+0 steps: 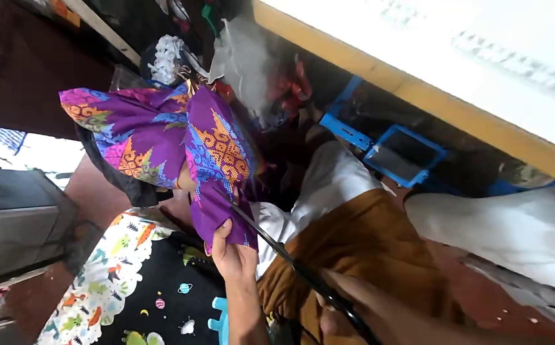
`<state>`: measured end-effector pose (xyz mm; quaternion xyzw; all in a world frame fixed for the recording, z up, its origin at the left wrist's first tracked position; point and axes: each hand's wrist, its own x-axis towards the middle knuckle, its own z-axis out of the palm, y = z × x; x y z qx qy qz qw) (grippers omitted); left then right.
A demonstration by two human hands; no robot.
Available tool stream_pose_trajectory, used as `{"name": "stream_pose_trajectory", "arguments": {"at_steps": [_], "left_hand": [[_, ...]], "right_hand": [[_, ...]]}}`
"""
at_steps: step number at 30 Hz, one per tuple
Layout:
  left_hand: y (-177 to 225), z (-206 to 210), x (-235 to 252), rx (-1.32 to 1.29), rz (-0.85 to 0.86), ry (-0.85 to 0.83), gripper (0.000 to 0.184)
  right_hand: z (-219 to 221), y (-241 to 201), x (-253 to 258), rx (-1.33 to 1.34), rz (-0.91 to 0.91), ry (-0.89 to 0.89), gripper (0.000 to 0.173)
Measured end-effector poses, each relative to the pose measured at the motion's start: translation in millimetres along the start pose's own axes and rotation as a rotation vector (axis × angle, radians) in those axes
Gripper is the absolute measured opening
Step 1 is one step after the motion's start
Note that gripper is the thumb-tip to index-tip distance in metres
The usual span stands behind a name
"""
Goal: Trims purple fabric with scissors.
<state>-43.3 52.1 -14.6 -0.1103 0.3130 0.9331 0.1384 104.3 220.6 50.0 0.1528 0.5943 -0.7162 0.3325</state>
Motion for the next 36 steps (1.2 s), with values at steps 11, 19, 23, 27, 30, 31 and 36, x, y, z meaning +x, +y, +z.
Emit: {"name": "stream_pose_trajectory", "arguments": {"at_steps": [11,19,23,27,30,31,36], "left_hand": [[-3.0,0.9,0.2,0.022,0.021,0.020,0.014],[7.3,-5.0,-7.5,0.072,0.024,0.022,0.013],[22.2,-17.5,-16.4,0.081,0.019,-0.021,0.017],[34.7,-25.5,-28.4,0.132,0.001,0.035,0.015],[44.9,-34.5,-34.0,0.157,0.009,0.068,0.015],[49.3,-37.3,-35.8,0.188,0.019,0.097,0.016],[72.9,-53.8,-40.2,0.271,0.062,0.279,0.020]], "right_hand": [[1.8,7.0,2.5,0.035,0.009,-0.017,0.072],[-2.0,7.9,2.1,0.093,-0.009,-0.048,0.062],[-3.8,9.7,6.1,0.078,-0.024,-0.110,0.063],[-3.8,7.1,10.6,0.056,-0.007,-0.141,0.063],[-9.6,3.6,11.0,0.025,0.014,-0.168,0.056],[-12.8,0.6,11.0,0.018,0.048,-0.184,0.053],[-35.3,-1.1,31.7,-0.088,0.075,-0.290,0.066]]}}
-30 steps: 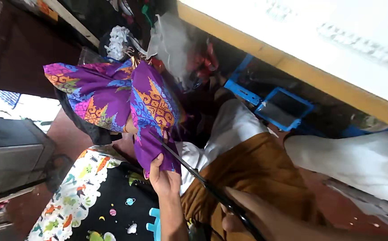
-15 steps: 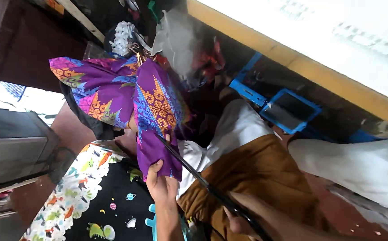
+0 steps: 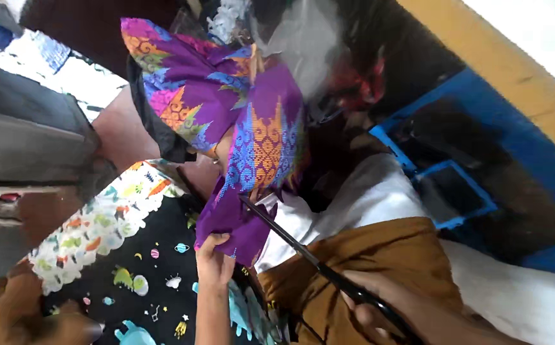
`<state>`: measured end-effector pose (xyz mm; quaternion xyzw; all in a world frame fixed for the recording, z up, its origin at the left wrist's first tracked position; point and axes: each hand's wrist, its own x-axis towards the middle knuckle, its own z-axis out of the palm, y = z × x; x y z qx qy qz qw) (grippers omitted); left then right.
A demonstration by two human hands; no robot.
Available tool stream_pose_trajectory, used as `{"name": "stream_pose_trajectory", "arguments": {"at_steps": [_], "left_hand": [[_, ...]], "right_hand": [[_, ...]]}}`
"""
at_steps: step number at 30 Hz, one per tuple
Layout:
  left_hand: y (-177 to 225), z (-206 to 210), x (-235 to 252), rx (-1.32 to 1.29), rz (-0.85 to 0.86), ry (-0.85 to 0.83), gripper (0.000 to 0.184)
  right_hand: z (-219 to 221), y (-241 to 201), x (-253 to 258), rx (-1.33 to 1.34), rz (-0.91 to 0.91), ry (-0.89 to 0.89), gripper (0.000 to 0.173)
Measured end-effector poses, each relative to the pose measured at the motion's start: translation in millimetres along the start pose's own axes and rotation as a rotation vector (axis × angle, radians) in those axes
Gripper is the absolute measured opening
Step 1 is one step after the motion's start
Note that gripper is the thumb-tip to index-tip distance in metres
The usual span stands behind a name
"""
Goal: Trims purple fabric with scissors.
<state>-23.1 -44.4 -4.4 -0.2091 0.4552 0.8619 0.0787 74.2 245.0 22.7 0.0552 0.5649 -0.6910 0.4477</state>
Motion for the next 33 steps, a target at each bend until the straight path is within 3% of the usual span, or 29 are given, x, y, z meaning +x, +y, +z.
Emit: {"name": "stream_pose_trajectory", "arguments": {"at_steps": [4,10,20,24,26,29,33], "left_hand": [[8.7,-12.3,4.7,0.088,-0.007,0.135,0.023],[11.8,-26.1,7.0,0.166,-0.003,0.169,0.026],[7.3,-41.1,13.7,0.132,-0.050,0.201,0.015],[-0.3,-56.8,16.2,0.099,-0.049,0.092,0.040],[0.0,-59.9,16.3,0.089,-0.041,0.057,0.039],[4.8,-55.9,12.9,0.134,-0.057,0.155,0.027],[10.3,-59.6,9.7,0.181,-0.123,0.246,0.029]], "right_hand": [[-29.4,-18.7,24.0,-0.177,0.059,-0.063,0.070],[-52.8,-57.8,49.1,-0.394,0.143,-0.086,0.077],[-77.3,-79.4,55.2,-0.561,0.159,-0.183,0.079],[-99.0,-99.8,77.9,-0.565,0.249,-0.309,0.076],[-106.4,-112.8,94.6,-0.624,0.281,-0.370,0.077],[-111.5,-134.6,114.0,-0.710,0.330,-0.435,0.077],[-119.8,-157.1,126.5,-0.798,0.448,-0.495,0.080]]}}
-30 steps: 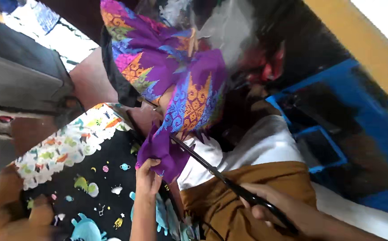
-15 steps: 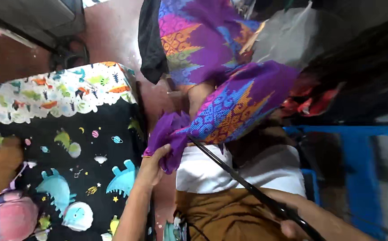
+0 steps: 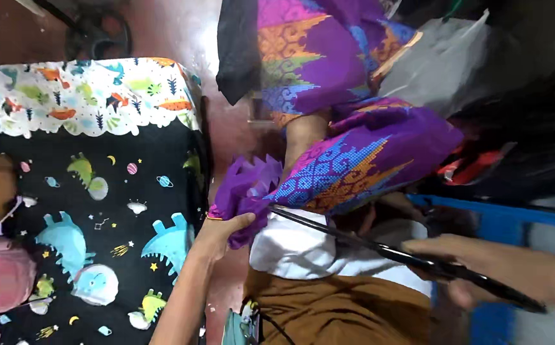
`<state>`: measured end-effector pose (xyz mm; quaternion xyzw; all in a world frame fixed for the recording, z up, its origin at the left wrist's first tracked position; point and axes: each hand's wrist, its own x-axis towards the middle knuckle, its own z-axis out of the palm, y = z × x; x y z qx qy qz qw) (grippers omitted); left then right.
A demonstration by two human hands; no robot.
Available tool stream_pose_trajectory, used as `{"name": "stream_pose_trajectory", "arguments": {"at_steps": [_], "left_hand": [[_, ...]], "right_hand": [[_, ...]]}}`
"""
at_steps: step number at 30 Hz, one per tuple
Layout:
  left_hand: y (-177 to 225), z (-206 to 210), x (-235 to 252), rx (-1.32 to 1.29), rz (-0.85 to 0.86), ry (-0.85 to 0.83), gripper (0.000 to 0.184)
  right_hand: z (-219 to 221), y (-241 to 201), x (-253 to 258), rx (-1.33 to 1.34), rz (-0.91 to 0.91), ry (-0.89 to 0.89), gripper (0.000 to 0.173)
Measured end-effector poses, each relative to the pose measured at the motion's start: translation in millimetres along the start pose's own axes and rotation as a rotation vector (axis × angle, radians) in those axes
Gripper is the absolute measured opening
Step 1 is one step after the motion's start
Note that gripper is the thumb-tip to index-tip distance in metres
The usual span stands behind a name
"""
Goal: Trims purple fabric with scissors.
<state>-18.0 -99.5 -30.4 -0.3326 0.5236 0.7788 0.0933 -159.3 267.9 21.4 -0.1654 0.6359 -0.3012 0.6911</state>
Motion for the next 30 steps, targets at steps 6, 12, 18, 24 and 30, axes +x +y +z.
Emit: {"name": "stream_pose_trajectory", "arguments": {"at_steps": [6,12,18,24,30], "left_hand": [[-5.0,-3.0,2.6,-0.019,-0.040,-0.009,0.029],[-4.1,-0.4,3.2,0.024,-0.064,-0.015,0.027],[-4.3,0.2,2.3,0.014,-0.031,-0.084,0.029],[-4.9,0.9,2.3,0.003,0.006,-0.118,0.029],[-4.7,-1.2,3.1,-0.006,0.023,-0.136,0.028]], "right_hand": [[-10.4,-2.7,-0.4,-0.014,-0.008,0.015,0.073],[-15.2,-10.8,3.4,-0.085,-0.036,0.029,0.071],[-18.2,-19.7,11.1,-0.211,-0.096,0.046,0.075],[-18.9,-25.3,15.6,-0.231,-0.110,0.065,0.075],[-14.4,-26.6,10.7,-0.282,-0.117,0.171,0.078]]}}
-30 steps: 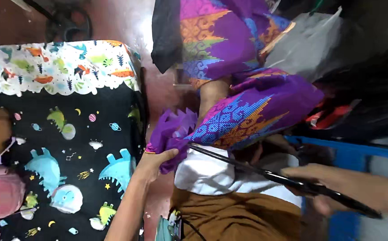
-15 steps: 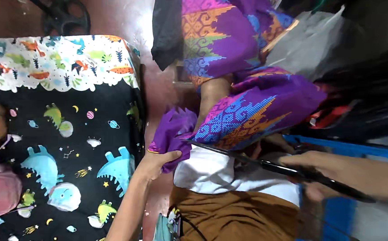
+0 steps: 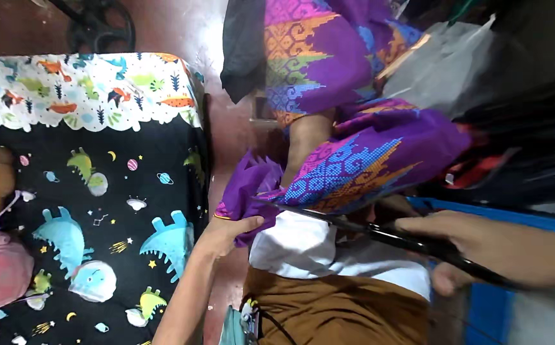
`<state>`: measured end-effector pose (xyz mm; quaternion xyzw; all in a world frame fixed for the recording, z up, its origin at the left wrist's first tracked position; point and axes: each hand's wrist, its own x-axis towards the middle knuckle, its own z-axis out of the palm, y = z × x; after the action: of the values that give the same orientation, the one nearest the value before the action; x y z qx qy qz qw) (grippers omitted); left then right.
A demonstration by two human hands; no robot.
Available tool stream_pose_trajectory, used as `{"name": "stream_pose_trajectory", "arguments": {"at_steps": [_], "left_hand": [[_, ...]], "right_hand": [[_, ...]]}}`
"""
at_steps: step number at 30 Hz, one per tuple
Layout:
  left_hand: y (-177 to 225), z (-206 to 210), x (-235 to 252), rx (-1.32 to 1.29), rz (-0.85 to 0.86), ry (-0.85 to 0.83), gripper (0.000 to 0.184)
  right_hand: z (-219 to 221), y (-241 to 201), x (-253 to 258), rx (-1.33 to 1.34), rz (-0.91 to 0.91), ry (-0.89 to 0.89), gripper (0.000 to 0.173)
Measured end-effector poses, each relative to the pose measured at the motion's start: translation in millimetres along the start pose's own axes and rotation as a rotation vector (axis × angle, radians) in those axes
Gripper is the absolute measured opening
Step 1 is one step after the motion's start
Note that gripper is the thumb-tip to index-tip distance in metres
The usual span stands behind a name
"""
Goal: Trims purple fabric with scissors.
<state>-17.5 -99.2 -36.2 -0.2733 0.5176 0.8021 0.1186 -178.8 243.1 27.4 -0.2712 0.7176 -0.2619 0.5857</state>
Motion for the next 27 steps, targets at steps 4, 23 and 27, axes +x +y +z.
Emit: {"name": "stream_pose_trajectory", "arguments": {"at_steps": [4,23,27], "left_hand": [[-0.2,-0.3,-0.5,-0.008,0.031,-0.017,0.029],[-24.4,28.7,-15.4,-0.146,0.179,0.102,0.037],[-27.3,36.8,-17.7,-0.175,0.192,0.128,0.035]], "right_hand": [[4.2,5.1,-5.2,-0.021,-0.040,0.069,0.076],[114.9,-1.2,-31.2,0.270,0.061,0.276,0.075],[160.5,-10.8,-32.3,0.394,-0.014,0.355,0.073]]}}
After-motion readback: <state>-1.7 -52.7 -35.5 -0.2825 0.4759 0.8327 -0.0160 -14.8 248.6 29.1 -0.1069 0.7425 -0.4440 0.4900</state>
